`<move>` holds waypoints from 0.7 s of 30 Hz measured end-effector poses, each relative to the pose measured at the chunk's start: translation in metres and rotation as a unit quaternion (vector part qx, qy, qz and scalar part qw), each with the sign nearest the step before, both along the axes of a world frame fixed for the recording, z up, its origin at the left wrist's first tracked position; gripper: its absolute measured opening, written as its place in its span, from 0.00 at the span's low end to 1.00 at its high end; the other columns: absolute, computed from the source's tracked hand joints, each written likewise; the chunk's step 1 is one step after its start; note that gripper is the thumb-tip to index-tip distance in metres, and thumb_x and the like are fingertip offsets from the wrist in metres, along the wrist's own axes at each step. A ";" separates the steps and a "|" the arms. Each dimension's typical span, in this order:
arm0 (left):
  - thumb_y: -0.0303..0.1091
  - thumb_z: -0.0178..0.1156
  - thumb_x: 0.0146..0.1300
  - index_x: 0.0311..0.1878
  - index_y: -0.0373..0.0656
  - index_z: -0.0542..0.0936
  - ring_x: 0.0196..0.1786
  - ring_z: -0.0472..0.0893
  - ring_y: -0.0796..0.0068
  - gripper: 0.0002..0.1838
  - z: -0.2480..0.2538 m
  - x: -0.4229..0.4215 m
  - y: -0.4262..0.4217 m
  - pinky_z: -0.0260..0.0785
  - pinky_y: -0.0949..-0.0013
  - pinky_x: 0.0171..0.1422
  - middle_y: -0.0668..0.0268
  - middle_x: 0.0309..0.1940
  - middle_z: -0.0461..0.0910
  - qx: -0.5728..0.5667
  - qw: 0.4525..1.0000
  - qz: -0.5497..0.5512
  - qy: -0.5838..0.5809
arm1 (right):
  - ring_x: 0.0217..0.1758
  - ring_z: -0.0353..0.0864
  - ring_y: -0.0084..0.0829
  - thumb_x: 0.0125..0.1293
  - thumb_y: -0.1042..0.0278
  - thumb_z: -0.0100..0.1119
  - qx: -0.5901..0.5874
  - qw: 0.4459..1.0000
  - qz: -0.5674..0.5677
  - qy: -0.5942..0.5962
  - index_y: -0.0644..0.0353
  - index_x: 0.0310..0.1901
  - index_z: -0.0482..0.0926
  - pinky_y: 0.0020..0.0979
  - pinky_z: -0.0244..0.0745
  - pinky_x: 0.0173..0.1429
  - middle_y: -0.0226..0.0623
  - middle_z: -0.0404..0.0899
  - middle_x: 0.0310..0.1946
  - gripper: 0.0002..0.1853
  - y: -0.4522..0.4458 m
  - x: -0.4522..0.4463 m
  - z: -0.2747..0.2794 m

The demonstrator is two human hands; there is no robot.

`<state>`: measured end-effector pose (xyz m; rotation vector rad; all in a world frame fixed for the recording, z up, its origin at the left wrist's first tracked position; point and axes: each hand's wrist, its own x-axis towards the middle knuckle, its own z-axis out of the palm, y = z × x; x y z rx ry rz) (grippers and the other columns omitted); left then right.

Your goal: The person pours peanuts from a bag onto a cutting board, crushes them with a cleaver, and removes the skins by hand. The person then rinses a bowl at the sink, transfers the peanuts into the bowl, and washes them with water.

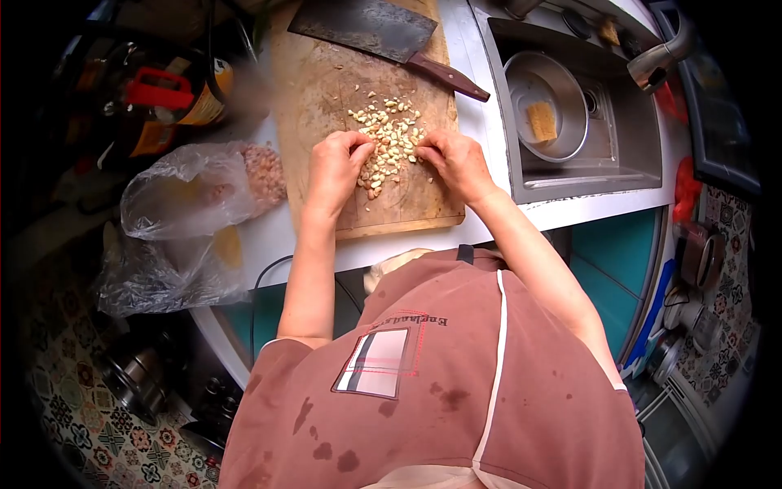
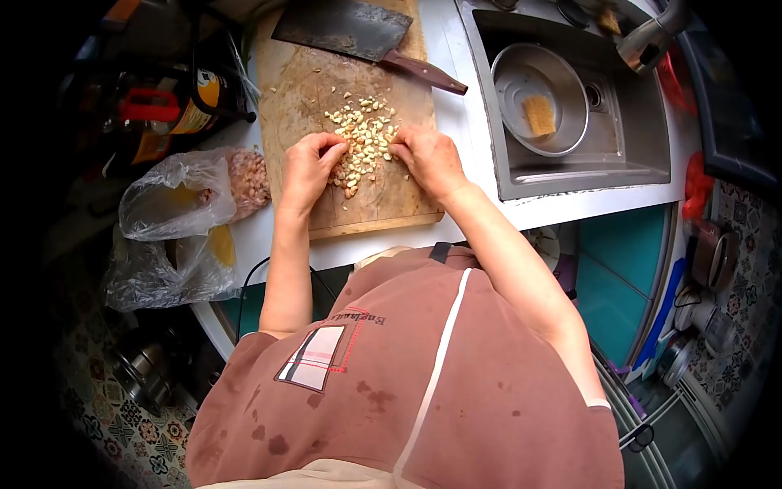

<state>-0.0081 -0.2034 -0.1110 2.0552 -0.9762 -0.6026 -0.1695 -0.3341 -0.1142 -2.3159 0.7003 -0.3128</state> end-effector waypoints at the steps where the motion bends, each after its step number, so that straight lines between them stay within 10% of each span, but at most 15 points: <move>1: 0.30 0.63 0.53 0.32 0.38 0.80 0.31 0.79 0.64 0.06 0.003 0.000 0.001 0.71 0.67 0.36 0.58 0.28 0.79 -0.021 1.000 0.003 -0.014 | 0.32 0.79 0.42 0.56 0.66 0.60 0.030 0.999 -0.017 0.001 0.58 0.32 0.79 0.37 0.73 0.38 0.41 0.78 0.27 0.06 0.000 0.001 0.001; 6: 0.28 0.62 0.53 0.33 0.39 0.79 0.30 0.78 0.60 0.05 0.007 -0.007 0.003 0.71 0.66 0.36 0.58 0.28 0.78 -0.063 0.997 -0.012 -0.043 | 0.30 0.79 0.44 0.57 0.66 0.60 0.173 0.981 -0.081 0.026 0.60 0.31 0.78 0.37 0.73 0.35 0.44 0.79 0.24 0.07 0.001 0.003 0.006; 9: 0.26 0.60 0.57 0.35 0.36 0.78 0.30 0.79 0.74 0.05 0.002 -0.011 0.005 0.71 0.74 0.36 0.61 0.31 0.80 -0.060 0.996 -0.031 -0.062 | 0.28 0.80 0.42 0.57 0.66 0.61 0.085 0.994 -0.062 0.030 0.60 0.32 0.78 0.35 0.73 0.34 0.44 0.79 0.24 0.07 0.002 0.003 0.001; 12: 0.25 0.57 0.60 0.38 0.35 0.76 0.31 0.78 0.80 0.05 -0.006 -0.010 0.008 0.72 0.78 0.38 0.64 0.32 0.80 -0.048 0.951 0.027 0.304 | 0.27 0.80 0.39 0.58 0.68 0.59 0.068 0.995 -0.067 0.027 0.60 0.34 0.77 0.33 0.74 0.34 0.43 0.79 0.24 0.06 0.004 0.006 0.003; 18: 0.23 0.56 0.60 0.40 0.37 0.74 0.32 0.77 0.81 0.05 -0.008 -0.004 0.018 0.74 0.79 0.39 0.67 0.32 0.78 -0.115 0.901 0.042 0.416 | 0.26 0.77 0.22 0.59 0.72 0.57 0.371 0.922 -0.100 -0.045 0.62 0.36 0.77 0.26 0.73 0.33 0.34 0.79 0.24 0.05 0.006 0.006 0.004; 21: 0.22 0.57 0.59 0.39 0.37 0.76 0.31 0.77 0.82 0.05 -0.001 -0.003 0.026 0.73 0.79 0.38 0.68 0.30 0.78 -0.131 0.890 0.049 0.434 | 0.29 0.79 0.27 0.57 0.72 0.58 0.159 0.987 0.016 0.034 0.62 0.35 0.78 0.28 0.74 0.36 0.36 0.79 0.28 0.05 0.011 0.006 0.015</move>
